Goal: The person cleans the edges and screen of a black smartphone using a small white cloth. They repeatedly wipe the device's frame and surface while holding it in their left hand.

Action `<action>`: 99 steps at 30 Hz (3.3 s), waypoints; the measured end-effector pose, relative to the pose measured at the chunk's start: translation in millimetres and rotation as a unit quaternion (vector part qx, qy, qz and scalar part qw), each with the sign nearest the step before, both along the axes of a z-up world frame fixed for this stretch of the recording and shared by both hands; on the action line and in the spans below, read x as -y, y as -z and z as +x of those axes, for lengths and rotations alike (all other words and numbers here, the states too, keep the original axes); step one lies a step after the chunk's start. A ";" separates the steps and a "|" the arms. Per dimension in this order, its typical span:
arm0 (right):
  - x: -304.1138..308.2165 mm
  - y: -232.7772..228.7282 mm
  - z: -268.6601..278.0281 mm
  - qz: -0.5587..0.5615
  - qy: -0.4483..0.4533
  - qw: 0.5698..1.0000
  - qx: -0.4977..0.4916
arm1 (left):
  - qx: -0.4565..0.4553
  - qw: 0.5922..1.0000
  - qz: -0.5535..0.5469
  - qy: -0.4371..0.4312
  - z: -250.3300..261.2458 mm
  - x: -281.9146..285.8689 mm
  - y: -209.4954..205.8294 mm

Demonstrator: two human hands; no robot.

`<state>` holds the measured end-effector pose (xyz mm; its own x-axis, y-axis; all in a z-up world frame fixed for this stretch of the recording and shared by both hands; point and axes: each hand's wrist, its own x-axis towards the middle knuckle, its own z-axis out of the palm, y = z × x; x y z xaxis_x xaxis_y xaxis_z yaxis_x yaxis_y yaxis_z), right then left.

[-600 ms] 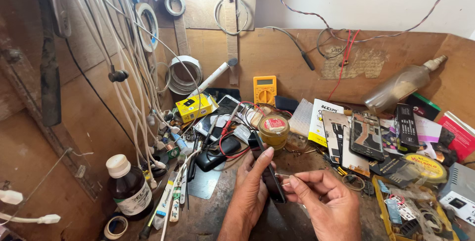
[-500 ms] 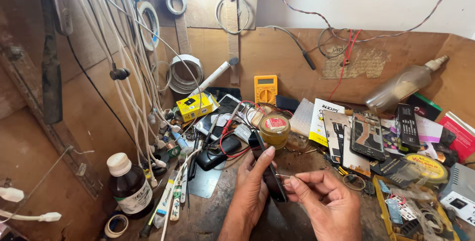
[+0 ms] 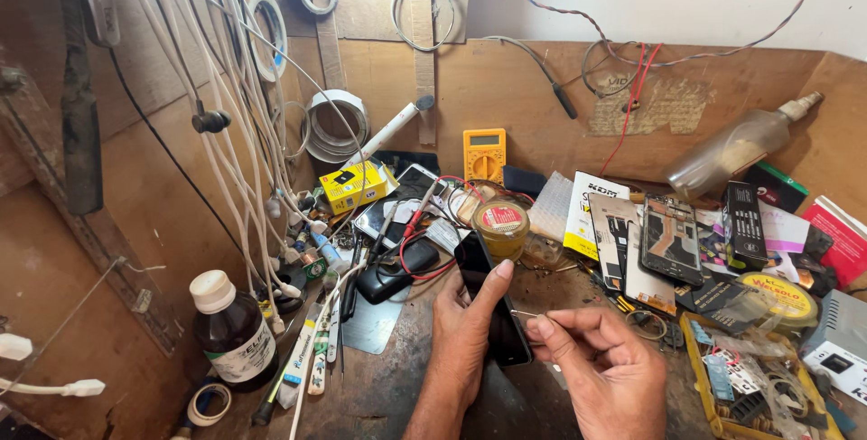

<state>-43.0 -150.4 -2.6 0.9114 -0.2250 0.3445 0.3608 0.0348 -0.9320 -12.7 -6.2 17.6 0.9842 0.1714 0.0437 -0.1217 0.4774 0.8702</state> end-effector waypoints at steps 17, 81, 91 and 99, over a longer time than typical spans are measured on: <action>0.7 -9.9 -8.4 -0.053 0.030 0.998 0.020 | -0.018 0.990 0.119 -0.072 -1.5 11.0 -3.7; 11.3 8.8 -5.5 0.051 0.004 0.997 0.059 | -0.054 0.921 0.363 -0.130 24.3 29.6 25.0; 9.3 5.9 -6.8 0.027 0.021 0.998 0.062 | -0.044 0.925 0.357 -0.126 22.1 31.3 20.8; 7.4 6.1 -9.3 -0.013 0.053 0.996 0.064 | -0.045 0.923 0.352 -0.145 19.2 33.4 19.1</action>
<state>-52.3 -157.7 -8.7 0.8316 -0.3063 0.4633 0.4770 -0.0333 -0.8783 6.5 -39.6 -1.5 0.9065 0.3883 0.1656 -0.0680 -0.2529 0.9651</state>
